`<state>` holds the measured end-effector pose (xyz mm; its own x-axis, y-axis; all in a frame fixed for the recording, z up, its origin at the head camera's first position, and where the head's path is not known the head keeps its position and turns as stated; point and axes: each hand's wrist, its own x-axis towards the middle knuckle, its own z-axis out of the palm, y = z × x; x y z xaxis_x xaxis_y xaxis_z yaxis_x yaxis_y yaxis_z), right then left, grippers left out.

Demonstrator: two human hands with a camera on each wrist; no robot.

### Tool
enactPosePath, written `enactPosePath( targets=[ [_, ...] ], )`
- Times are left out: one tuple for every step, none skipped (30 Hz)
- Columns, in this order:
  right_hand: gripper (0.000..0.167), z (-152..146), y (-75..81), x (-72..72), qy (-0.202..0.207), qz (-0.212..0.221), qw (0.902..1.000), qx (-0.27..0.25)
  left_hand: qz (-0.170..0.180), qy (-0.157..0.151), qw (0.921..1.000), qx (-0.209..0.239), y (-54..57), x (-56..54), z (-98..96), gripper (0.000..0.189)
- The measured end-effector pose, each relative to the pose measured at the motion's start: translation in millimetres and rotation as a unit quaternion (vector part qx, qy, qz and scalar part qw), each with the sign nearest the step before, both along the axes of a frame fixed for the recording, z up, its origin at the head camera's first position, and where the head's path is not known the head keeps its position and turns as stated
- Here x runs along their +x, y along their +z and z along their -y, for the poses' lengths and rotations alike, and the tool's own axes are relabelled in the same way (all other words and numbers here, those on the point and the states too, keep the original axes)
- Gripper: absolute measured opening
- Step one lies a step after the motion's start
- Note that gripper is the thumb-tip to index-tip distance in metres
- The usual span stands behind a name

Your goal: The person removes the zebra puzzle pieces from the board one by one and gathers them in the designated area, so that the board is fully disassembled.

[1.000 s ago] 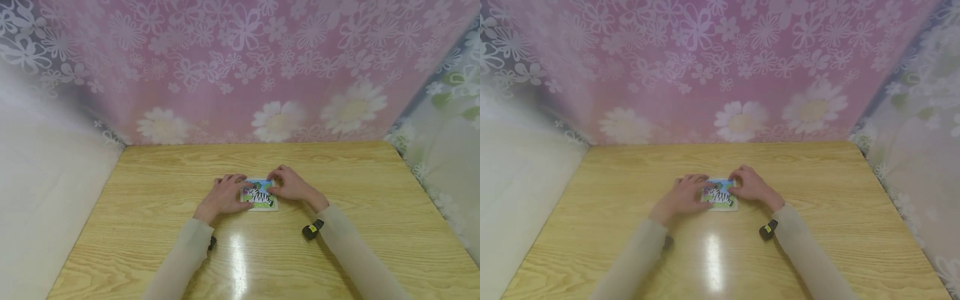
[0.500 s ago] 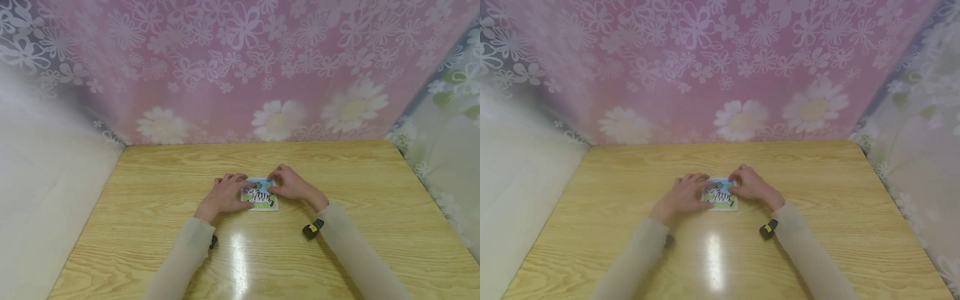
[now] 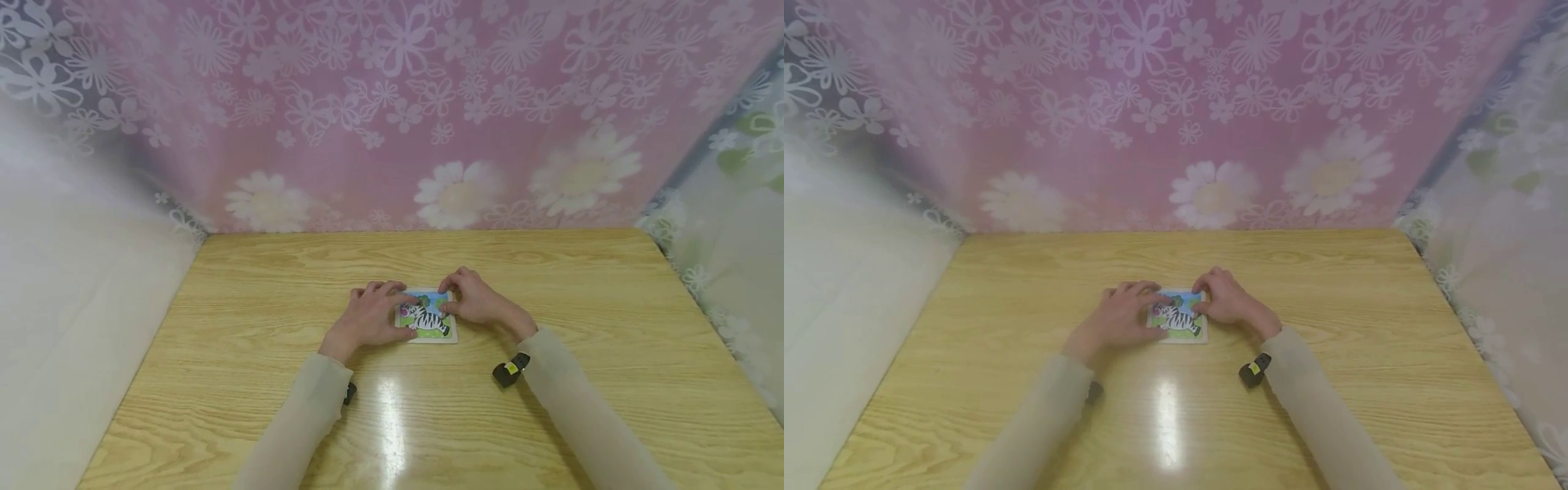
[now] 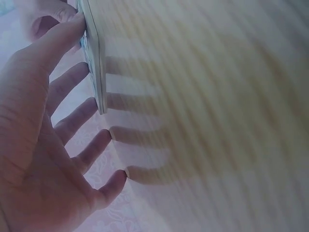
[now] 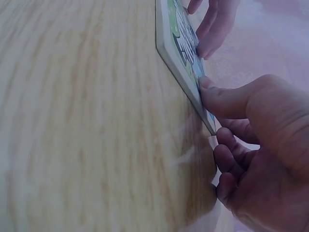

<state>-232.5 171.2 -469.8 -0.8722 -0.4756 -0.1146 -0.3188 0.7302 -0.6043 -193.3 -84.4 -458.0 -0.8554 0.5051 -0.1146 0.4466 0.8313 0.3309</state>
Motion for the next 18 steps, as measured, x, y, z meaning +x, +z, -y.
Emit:
enactPosePath(
  targets=[
    [0.025,0.0,0.3,0.0,0.0,-0.001,1.0,0.002,0.001,0.0,1.0,0.0,0.3,0.1,-0.3,0.062],
    [0.026,0.0,0.3,0.0,0.001,-0.001,1.0,0.003,0.002,-0.001,1.0,0.001,0.7,0.1,-0.5,0.062],
    [0.026,0.0,0.3,0.1,0.001,-0.002,1.0,0.005,0.003,-0.002,1.0,0.001,0.9,0.2,-0.7,0.062],
    [0.027,0.1,0.4,0.2,0.002,-0.002,1.0,0.006,0.004,-0.003,1.0,-0.002,1.1,0.1,-1.0,0.062],
    [0.027,0.1,0.5,0.2,0.003,-0.002,1.0,0.006,0.003,-0.005,1.0,-0.005,1.2,0.1,-1.3,0.062],
    [0.027,0.0,0.6,0.3,0.003,-0.002,1.0,0.006,0.003,-0.007,0.9999,-0.008,1.4,0.1,-1.6,0.062],
    [0.027,-0.2,0.7,0.4,0.004,-0.003,1.0,0.007,0.003,-0.009,0.9999,-0.011,1.7,0.2,-1.9,0.062],
    [0.027,-0.5,0.5,0.4,0.003,-0.002,1.0,0.007,0.002,-0.011,0.9998,-0.016,1.8,0.1,-2.2,0.062],
    [0.027,-0.7,0.0,0.3,0.003,-0.002,1.0,0.007,0.0,-0.013,0.9997,-0.021,1.9,0.1,-2.5,0.063],
    [0.027,-0.9,-0.4,0.3,0.003,-0.002,1.0,0.006,-0.001,-0.014,0.9996,-0.025,2.1,0.1,-2.9,0.063],
    [0.027,-1.0,-1.0,0.2,0.004,-0.002,1.0,0.006,-0.003,-0.014,0.9995,-0.028,2.3,0.2,-3.1,0.063],
    [0.027,-1.1,-1.4,0.1,0.005,-0.002,1.0,0.007,-0.003,-0.014,0.9994,-0.031,2.4,0.2,-3.3,0.063],
    [0.027,-1.1,-1.8,0.0,0.005,-0.002,1.0,0.006,-0.005,-0.014,0.9993,-0.033,2.4,0.1,-3.6,0.063],
    [0.027,-1.0,-2.3,-0.1,0.006,-0.001,1.0,0.006,-0.006,-0.014,0.9993,-0.034,2.4,0.0,-3.8,0.063],
    [0.027,-0.9,-2.6,-0.2,0.006,0.0,1.0,0.006,-0.007,-0.014,0.9993,-0.034,2.3,0.0,-4.0,0.062],
    [0.027,-0.8,-2.7,-0.3,0.007,0.0,1.0,0.006,-0.006,-0.013,0.9993,-0.035,2.2,0.0,-4.2,0.062],
    [0.027,-0.8,-2.8,-0.5,0.007,0.001,1.0,0.006,-0.006,-0.013,0.9992,-0.037,1.9,-0.2,-4.3,0.062],
    [0.027,-0.9,-3.0,-0.7,0.008,0.002,1.0,0.005,-0.006,-0.013,0.9992,-0.038,1.7,-0.3,-4.4,0.063]
  ],
)
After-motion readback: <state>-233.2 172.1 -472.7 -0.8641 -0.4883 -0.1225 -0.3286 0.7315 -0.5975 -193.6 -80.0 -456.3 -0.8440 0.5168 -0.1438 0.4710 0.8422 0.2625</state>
